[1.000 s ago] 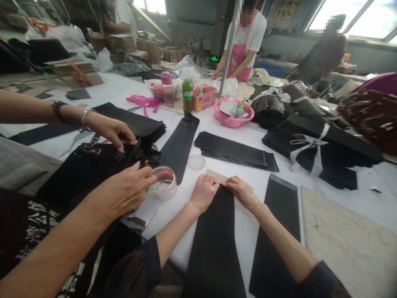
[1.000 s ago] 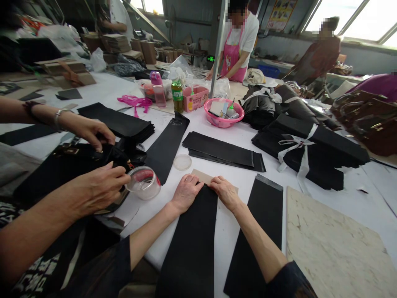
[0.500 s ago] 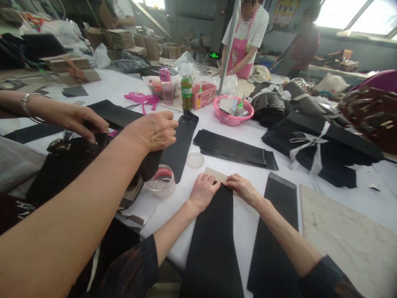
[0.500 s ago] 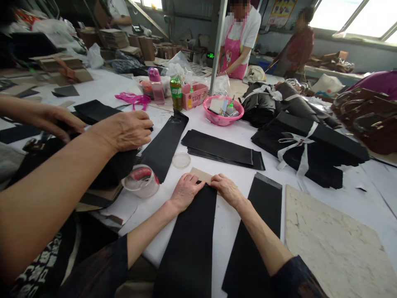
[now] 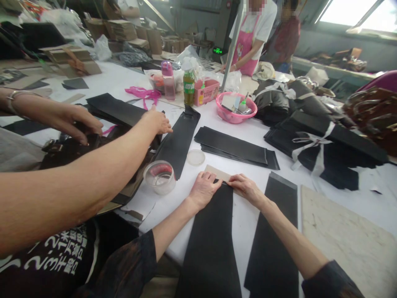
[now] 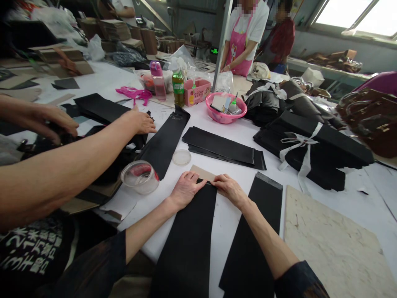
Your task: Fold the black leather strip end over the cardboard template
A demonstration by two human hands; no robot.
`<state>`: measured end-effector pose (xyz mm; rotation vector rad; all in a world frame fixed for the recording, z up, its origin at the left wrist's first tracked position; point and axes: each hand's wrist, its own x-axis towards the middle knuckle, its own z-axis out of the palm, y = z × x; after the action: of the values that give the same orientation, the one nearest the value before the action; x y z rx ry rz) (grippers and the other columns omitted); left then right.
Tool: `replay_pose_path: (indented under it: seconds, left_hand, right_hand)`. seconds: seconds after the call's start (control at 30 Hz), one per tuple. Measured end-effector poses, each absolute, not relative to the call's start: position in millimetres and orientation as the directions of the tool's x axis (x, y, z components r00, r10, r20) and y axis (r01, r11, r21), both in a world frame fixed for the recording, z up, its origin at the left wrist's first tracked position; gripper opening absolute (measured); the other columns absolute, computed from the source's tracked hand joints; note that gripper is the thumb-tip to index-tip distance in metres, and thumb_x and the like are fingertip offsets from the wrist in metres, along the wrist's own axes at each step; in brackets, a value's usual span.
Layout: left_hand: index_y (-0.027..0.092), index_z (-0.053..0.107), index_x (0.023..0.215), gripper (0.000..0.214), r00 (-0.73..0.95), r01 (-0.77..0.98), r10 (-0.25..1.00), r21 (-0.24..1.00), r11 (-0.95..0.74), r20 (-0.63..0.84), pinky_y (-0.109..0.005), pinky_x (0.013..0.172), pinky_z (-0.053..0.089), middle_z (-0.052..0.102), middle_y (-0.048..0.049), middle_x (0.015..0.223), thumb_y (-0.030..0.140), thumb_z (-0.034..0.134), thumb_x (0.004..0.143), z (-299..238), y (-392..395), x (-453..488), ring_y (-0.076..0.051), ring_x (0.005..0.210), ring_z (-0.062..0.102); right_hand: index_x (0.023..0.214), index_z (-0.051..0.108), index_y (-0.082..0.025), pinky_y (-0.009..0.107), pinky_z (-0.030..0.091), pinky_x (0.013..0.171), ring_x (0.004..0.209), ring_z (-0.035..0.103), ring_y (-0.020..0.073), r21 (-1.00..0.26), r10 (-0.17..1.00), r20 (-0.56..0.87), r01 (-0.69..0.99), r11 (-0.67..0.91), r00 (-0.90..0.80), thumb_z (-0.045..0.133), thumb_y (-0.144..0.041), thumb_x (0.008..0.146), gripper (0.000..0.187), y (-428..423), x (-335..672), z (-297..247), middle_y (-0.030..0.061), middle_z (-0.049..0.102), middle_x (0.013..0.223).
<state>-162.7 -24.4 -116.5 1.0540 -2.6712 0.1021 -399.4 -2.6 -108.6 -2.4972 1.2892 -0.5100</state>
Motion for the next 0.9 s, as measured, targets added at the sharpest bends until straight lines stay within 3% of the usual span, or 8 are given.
replay_pose_path:
  seconds: [0.27,0.6,0.9]
  left_hand:
    - [0.031,0.056,0.122,0.032,-0.7,-0.677,-0.651,0.018,0.736,0.293,-0.039,0.084,0.039,0.054,-0.0058,0.1,0.021,0.046,0.093,-119.0,-24.2,-164.4,-0.024,0.099,0.048]
    - [0.033,0.054,0.125,0.036,-0.718,-0.657,-0.636,0.026,0.753,0.283,-0.041,0.084,0.039,0.054,-0.0062,0.1,0.02,0.041,0.095,-116.8,-23.3,-166.9,-0.025,0.097,0.048]
    - [0.033,0.055,0.123,0.036,-0.705,-0.672,-0.653,0.032,0.74,0.276,-0.041,0.085,0.041,0.054,-0.0058,0.101,0.018,0.042,0.093,-119.6,-23.0,-167.5,-0.024,0.098,0.048]
  right_hand:
    - [0.11,0.065,-0.024,0.034,0.053,0.077,0.09,0.056,0.0199,-0.387,-0.829,0.23,-0.734,-0.559,0.51,0.047,-0.028,0.096,0.024,-2.7,-400.4,-113.2,0.008,0.063,0.101]
    - [0.114,0.063,-0.027,0.034,0.053,0.081,0.092,0.055,0.0196,-0.327,-0.832,0.172,-0.766,-0.554,0.528,0.044,-0.028,0.096,0.025,4.1,-401.5,-112.1,0.0072,0.06,0.106]
    - [0.119,0.061,-0.031,0.033,0.052,0.085,0.104,0.054,0.0195,-0.315,-0.905,0.124,-0.849,-0.425,0.407,0.044,-0.026,0.097,0.029,22.2,-407.8,-111.0,0.0053,0.055,0.119]
